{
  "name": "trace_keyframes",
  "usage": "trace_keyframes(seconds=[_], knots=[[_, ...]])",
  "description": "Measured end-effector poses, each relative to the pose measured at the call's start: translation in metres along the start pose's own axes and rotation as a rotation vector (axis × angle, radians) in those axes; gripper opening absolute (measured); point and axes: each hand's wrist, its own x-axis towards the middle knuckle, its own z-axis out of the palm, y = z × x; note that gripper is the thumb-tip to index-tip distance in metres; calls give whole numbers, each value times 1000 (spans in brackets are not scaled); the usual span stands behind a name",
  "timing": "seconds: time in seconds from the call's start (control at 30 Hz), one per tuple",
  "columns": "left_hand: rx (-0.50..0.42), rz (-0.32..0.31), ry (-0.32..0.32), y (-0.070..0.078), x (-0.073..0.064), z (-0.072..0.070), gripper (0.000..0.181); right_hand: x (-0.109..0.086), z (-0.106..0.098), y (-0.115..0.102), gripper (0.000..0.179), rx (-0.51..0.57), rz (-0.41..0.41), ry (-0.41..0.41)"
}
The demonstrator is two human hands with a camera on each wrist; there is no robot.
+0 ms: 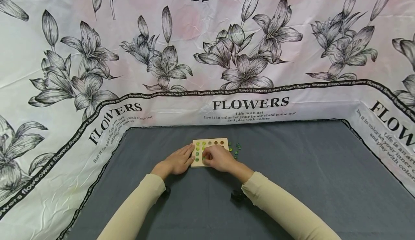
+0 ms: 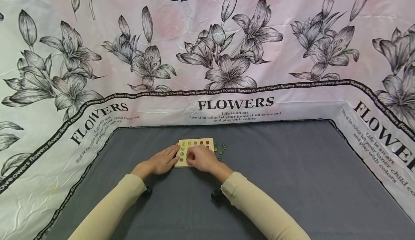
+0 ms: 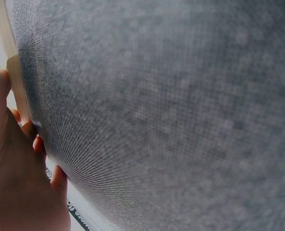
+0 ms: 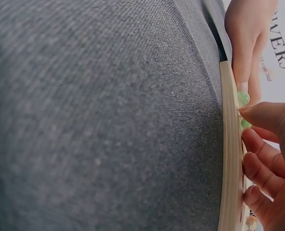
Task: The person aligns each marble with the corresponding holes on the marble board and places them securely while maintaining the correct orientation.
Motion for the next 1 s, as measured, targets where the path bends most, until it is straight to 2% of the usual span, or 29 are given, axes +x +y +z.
trace_keyframes(seconds=[0.3,0.63,0.83,1.0], knots=[[8,-5,-6,5,-2,-3,64,-7,-6,2,25,8,-69,-28],[-7,-7,-10,12,-9,-6,63,-32,-23,2,29,-29,-127,-73],[0,0,-2,8,-7,-3,64,-48,-35,4,26,-17,-129,-51],[3,6,0,6,-5,-1,65,-60,-45,7,27,-38,-94,-41]])
